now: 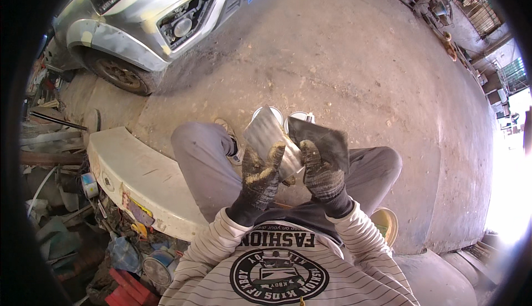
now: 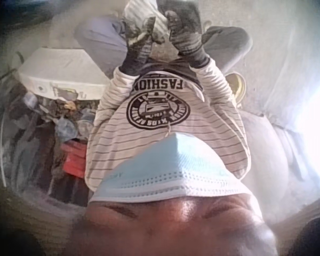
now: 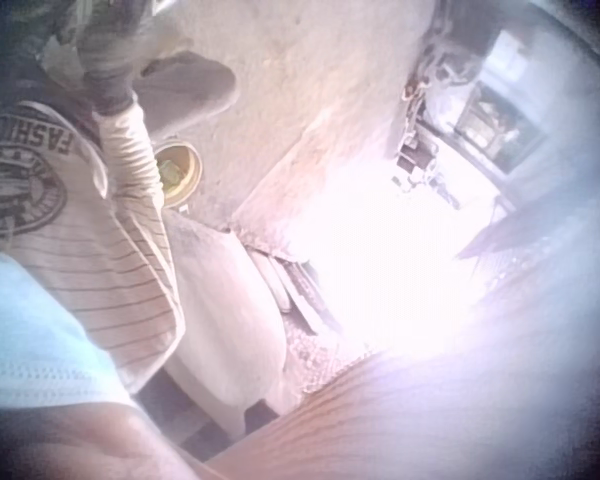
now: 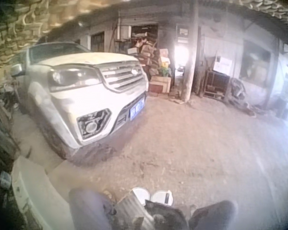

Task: The person sands the front bumper of a silver car, then sits on the floor to mix two components of body filler on a spreader. They apply the mixed filler to a damaged area on the car's side panel using the spreader.

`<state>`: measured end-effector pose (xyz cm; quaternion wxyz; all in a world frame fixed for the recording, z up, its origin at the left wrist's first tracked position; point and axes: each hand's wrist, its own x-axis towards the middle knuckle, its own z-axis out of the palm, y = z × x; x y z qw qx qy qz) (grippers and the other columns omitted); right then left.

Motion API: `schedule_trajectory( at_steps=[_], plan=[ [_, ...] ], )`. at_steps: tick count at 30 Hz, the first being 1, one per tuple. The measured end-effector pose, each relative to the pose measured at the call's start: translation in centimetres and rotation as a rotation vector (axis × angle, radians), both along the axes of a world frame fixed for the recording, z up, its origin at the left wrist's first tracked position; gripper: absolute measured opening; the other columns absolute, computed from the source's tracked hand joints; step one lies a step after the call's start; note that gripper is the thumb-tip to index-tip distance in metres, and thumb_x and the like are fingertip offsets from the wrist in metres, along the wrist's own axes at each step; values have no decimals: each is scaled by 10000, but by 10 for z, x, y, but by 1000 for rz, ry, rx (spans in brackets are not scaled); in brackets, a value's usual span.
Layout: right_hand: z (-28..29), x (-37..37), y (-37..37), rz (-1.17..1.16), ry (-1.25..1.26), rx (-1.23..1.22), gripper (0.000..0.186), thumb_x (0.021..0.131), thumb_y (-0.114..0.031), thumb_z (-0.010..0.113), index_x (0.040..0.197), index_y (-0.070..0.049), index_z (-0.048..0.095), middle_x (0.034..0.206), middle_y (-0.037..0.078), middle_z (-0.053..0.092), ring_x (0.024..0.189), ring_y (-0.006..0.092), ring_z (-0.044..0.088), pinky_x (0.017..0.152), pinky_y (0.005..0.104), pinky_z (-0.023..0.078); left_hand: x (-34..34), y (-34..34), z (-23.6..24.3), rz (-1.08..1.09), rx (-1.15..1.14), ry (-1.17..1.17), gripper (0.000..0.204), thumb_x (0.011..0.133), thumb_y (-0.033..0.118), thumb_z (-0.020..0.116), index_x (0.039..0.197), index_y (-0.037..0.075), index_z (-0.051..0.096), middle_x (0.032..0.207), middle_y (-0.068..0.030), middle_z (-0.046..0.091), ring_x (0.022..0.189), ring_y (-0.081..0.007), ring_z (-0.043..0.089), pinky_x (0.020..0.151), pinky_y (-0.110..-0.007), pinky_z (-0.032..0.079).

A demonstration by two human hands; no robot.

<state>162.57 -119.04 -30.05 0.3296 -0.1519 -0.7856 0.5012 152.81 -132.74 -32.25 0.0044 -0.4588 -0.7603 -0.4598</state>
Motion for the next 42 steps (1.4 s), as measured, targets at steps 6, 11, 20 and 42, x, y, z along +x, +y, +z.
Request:
schedule_trajectory(
  at_steps=[6,11,20,42],
  plan=[
    [2,-1,-1,-68,-124,254,243,904,-33,537,1125,-3,634,1008,137,674,916,236,657,801,311,522,-6,-1,6,4,2,60,334,938,44,581,1252,-44,507,1223,-117,562,1062,-149,561,906,-273,461],
    [28,-2,9,137,-191,379,198,889,-34,574,1069,0,649,993,153,673,854,243,661,762,328,527,-7,2,11,-31,148,-206,307,922,34,601,1213,-47,550,1241,-130,550,1061,-162,564,899,-288,473],
    [15,-2,16,192,-337,487,383,843,-49,610,1212,23,536,1094,208,614,993,325,623,809,377,517,-9,-8,-22,35,-8,145,376,908,7,583,1275,-46,520,1262,-141,544,1022,-194,603,930,-337,473],
    [11,7,19,163,-168,923,486,853,-156,621,1269,38,461,1276,218,496,1090,370,544,934,433,449,-25,14,15,-127,198,268,265,850,-62,637,1108,-92,586,1072,-160,644,987,-219,630,876,-306,501]
  ],
)
